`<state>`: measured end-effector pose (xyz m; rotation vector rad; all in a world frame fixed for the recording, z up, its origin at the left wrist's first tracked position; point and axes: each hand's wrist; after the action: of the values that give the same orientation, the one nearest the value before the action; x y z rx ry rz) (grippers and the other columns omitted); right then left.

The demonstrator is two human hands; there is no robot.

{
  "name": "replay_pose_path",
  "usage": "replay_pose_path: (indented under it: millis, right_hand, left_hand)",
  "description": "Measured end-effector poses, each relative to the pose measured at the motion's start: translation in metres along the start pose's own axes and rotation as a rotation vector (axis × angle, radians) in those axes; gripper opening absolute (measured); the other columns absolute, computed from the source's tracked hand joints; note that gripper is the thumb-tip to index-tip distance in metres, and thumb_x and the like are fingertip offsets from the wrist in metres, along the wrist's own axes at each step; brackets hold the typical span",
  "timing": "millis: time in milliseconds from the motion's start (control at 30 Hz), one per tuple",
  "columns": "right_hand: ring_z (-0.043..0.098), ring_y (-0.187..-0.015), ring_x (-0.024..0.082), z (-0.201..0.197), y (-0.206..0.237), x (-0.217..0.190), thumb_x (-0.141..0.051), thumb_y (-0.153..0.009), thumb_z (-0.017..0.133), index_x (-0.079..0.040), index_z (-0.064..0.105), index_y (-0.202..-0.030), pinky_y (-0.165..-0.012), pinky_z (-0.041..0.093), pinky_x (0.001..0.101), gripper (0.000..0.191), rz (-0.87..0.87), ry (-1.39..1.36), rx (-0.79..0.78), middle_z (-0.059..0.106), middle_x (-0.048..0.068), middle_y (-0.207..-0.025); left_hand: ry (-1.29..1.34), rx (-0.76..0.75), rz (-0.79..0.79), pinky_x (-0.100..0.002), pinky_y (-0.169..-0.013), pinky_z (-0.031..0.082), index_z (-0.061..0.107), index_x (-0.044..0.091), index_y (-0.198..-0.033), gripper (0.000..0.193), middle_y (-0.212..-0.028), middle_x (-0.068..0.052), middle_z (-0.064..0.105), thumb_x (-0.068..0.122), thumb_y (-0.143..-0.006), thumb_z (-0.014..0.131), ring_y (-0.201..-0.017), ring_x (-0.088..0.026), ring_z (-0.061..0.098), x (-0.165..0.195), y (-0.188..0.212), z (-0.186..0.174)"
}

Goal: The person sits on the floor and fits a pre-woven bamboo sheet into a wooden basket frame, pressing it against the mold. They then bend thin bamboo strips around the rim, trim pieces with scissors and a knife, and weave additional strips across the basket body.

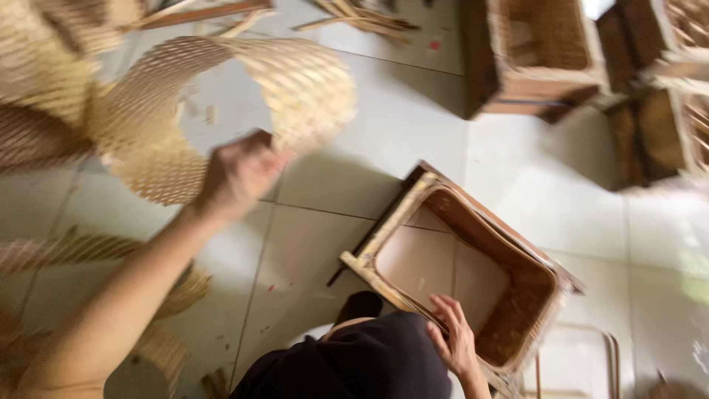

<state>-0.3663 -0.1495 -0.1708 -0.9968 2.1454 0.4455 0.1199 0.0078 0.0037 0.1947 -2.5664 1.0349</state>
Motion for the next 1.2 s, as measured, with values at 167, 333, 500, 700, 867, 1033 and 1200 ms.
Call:
replay_pose_path:
  millis: [167, 333, 500, 700, 867, 1033, 1200]
  right_hand:
    - [0.058, -0.101, 0.021, -0.095, -0.001, 0.031, -0.038, -0.11, 0.042, -0.009, 0.051, -0.15, -0.087, 0.049, 0.0328, 0.05, 0.183, -0.643, 0.364, 0.063, 0.012, -0.122]
    - [0.059, -0.122, 0.023, -0.257, -0.026, 0.028, -0.073, -0.104, 0.037, -0.007, 0.046, -0.155, -0.105, 0.049, 0.0417, 0.083, 0.037, -0.446, 0.738, 0.056, 0.013, -0.149]
    - [0.054, -0.135, 0.032, -0.285, -0.084, 0.008, -0.057, -0.098, 0.049, -0.008, 0.034, -0.158, -0.107, 0.047, 0.0483, 0.079, 0.3, -0.101, 0.148, 0.048, 0.017, -0.156]
    - [0.081, -0.092, 0.021, -0.23, -0.139, -0.004, -0.042, -0.099, 0.059, -0.015, 0.067, -0.133, -0.084, 0.063, 0.0368, 0.044, 0.337, 0.283, -0.169, 0.081, 0.009, -0.111]
    - [0.078, -0.087, 0.021, -0.224, -0.142, -0.015, -0.031, -0.099, 0.06, -0.016, 0.07, -0.128, -0.08, 0.062, 0.0383, 0.034, 0.13, 0.355, -0.232, 0.079, 0.007, -0.109]
    - [0.072, -0.095, 0.032, -0.195, -0.134, -0.015, -0.045, -0.109, 0.044, -0.006, 0.065, -0.125, -0.083, 0.06, 0.0481, 0.047, 0.079, 0.303, -0.619, 0.07, 0.019, -0.112]
    - [0.079, -0.083, 0.03, -0.18, -0.114, -0.013, -0.074, -0.092, 0.028, -0.009, 0.069, -0.122, -0.079, 0.062, 0.0503, 0.083, 0.31, 0.119, -0.624, 0.079, 0.018, -0.096]
  left_hand:
    - [0.307, -0.108, 0.586, -0.02, -0.04, 0.045, 0.058, 0.003, -0.142, 0.031, -0.083, -0.009, 0.067, 0.008, -0.112, 0.054, -0.054, -0.009, 0.055, 0.181, -0.052, 0.118]
    - [0.291, -0.921, 0.583, -0.028, -0.05, 0.051, 0.058, 0.006, -0.134, 0.023, -0.088, -0.01, 0.069, 0.016, -0.12, 0.042, -0.06, -0.014, 0.065, 0.324, -0.066, 0.174]
    - [0.475, -1.35, 0.52, -0.053, -0.093, 0.059, 0.012, 0.02, -0.166, 0.119, -0.132, -0.023, 0.059, 0.076, -0.075, 0.065, -0.109, -0.035, 0.068, 0.317, -0.091, 0.185]
    - [-0.133, -1.111, 0.64, -0.083, -0.111, 0.018, 0.049, 0.024, -0.146, 0.108, -0.14, -0.003, 0.059, 0.031, -0.047, 0.09, -0.141, -0.035, 0.044, 0.188, -0.095, 0.176]
    - [0.159, -0.816, 0.493, -0.038, -0.075, 0.059, 0.079, 0.02, -0.097, 0.011, -0.083, 0.001, 0.074, 0.018, -0.089, 0.072, -0.076, -0.019, 0.071, 0.188, -0.063, 0.191]
    - [0.141, -0.638, 0.336, -0.025, -0.05, 0.056, 0.069, 0.013, -0.126, 0.035, -0.078, -0.005, 0.071, -0.001, -0.094, 0.063, -0.06, -0.013, 0.068, 0.214, -0.038, 0.218]
    - [0.11, -0.353, 0.361, -0.026, -0.045, 0.055, 0.071, 0.001, -0.126, 0.039, -0.074, -0.009, 0.072, -0.001, -0.086, 0.069, -0.055, -0.015, 0.068, 0.207, -0.039, 0.243]
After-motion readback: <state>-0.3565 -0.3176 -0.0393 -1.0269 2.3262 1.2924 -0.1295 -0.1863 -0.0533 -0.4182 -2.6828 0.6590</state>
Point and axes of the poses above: each hand's wrist, its own y-axis away from the middle knuckle, its own z-axis out of the palm, x = y × z
